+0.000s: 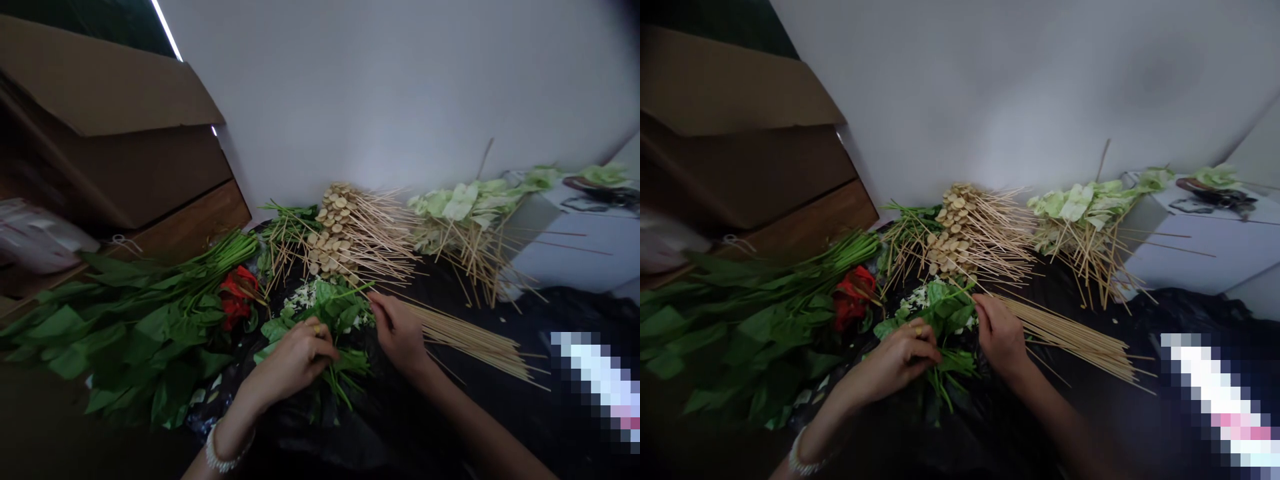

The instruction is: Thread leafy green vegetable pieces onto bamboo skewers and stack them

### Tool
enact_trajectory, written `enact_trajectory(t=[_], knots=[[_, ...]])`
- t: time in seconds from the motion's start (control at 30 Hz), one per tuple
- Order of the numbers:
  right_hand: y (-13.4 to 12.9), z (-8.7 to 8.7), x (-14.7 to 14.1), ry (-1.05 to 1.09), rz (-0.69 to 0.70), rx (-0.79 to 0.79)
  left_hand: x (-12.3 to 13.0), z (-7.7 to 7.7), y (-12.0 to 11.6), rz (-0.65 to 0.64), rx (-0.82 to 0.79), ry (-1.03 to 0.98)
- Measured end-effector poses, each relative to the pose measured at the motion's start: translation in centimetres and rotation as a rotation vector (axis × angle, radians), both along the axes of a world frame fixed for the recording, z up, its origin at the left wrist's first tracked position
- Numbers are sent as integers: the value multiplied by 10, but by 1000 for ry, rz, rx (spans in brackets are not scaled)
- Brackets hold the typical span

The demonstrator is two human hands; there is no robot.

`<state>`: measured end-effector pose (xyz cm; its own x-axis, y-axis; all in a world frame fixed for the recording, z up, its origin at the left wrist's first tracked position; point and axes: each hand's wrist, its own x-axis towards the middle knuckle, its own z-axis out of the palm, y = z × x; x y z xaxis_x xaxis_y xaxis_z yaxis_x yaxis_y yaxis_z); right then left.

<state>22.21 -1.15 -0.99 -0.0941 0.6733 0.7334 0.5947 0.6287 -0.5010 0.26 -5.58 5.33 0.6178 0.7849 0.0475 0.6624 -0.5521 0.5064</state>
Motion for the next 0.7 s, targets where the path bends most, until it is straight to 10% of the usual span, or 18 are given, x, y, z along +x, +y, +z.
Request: enact_trajectory(t=[0.3,0.53,0.7], knots=[[0,-2,-1,-18,3,7,3,-11,1,129,107,199],[-1,-1,-1,-15,2,1,-18,4,20,440,230,-322],[-3,3,-3,-14,1,40,-21,12,27,597,-14,-712]])
